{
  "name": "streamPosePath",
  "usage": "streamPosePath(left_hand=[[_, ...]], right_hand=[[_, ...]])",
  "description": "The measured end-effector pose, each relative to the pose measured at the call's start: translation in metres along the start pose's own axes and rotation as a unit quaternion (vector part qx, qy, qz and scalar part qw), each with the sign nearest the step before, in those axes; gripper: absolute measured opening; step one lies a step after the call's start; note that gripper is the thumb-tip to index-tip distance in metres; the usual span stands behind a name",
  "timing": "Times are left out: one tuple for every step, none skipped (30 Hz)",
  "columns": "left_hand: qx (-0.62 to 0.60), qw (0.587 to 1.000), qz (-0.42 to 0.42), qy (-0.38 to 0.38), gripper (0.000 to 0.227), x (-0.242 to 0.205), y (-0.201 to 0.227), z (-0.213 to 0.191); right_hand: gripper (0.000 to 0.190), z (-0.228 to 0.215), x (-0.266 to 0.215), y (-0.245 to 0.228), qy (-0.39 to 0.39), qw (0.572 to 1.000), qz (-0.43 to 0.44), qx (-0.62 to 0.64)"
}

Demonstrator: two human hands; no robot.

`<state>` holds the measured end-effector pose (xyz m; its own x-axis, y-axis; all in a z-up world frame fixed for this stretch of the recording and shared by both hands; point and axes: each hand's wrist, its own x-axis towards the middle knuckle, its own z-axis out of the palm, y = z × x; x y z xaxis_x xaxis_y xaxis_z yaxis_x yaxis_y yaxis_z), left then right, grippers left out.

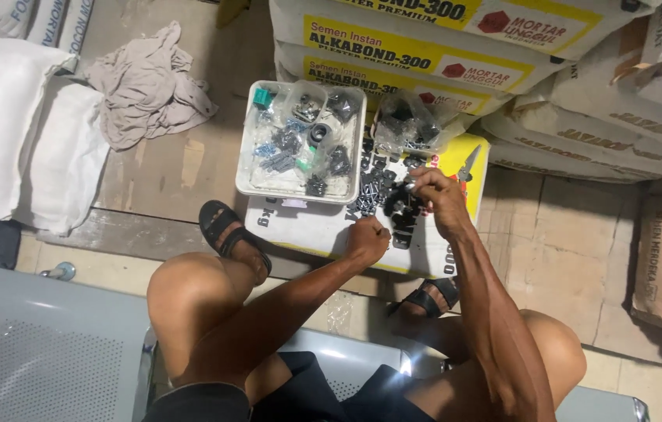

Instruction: Sorting small black construction components from a pile into a plastic storage container

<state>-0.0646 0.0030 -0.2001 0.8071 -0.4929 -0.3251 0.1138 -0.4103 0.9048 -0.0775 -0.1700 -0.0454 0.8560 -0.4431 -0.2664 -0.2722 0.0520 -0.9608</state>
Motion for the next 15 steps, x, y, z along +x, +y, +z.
streamPosePath(left_hand=[[-0.003, 1.000, 0.001, -0.002, 0.013, -0.004, 0.025, -0.009], [0.062, 0.996, 0.065, -0.015, 0.011, -0.010, 0.050, -0.018], [0.126, 0.983, 0.129, -0.028, 0.013, -0.015, 0.074, -0.027], [0.123, 0.983, 0.130, -0.032, 0.013, -0.010, 0.079, -0.028], [0.167, 0.976, 0.131, -0.052, 0.014, -0.005, 0.083, -0.029], [0.211, 0.966, 0.132, -0.074, 0.016, -0.002, 0.087, -0.029], [0.207, 0.966, 0.133, -0.080, 0.016, -0.004, 0.092, -0.031], [0.253, 0.948, 0.170, -0.088, 0.020, -0.005, 0.098, -0.035], [0.298, 0.927, 0.207, -0.095, 0.026, -0.006, 0.104, -0.039], [0.298, 0.926, 0.211, -0.098, 0.026, -0.004, 0.101, -0.037], [0.321, 0.912, 0.238, -0.092, 0.020, -0.002, 0.098, -0.034], [0.344, 0.897, 0.261, -0.088, 0.014, -0.004, 0.092, -0.034], [0.345, 0.897, 0.261, -0.093, 0.014, -0.002, 0.088, -0.028], [0.323, 0.908, 0.251, -0.093, 0.012, 0.001, 0.083, -0.025], [0.300, 0.918, 0.241, -0.092, 0.011, 0.003, 0.077, -0.022]], right_hand=[[0.004, -0.004, -0.003, -0.008, 0.002, 1.000, 0.000, -0.003], [0.002, -0.009, -0.007, -0.015, 0.036, 0.999, -0.006, 0.009], [0.003, -0.014, -0.011, -0.022, 0.070, 0.997, -0.012, 0.020], [0.003, -0.016, -0.014, -0.027, 0.074, 0.997, -0.011, 0.017], [0.001, -0.018, -0.018, -0.031, 0.106, 0.994, 0.001, 0.006], [0.003, -0.020, -0.023, -0.035, 0.138, 0.990, 0.015, -0.005], [0.003, -0.017, -0.032, -0.047, 0.143, 0.990, 0.017, -0.009], [0.003, -0.013, -0.040, -0.058, 0.151, 0.988, 0.020, -0.004], [0.004, -0.009, -0.048, -0.071, 0.160, 0.987, 0.024, 0.001], [0.004, -0.013, -0.046, -0.069, 0.164, 0.986, 0.022, 0.001], [0.003, -0.016, -0.045, -0.068, 0.162, 0.987, 0.004, 0.013], [0.003, -0.018, -0.047, -0.065, 0.158, 0.987, -0.010, 0.025], [0.003, -0.020, -0.049, -0.069, 0.161, 0.987, -0.007, 0.027], [0.009, -0.019, -0.050, -0.072, 0.152, 0.986, -0.010, 0.067], [0.016, -0.018, -0.052, -0.076, 0.143, 0.984, -0.012, 0.107]])
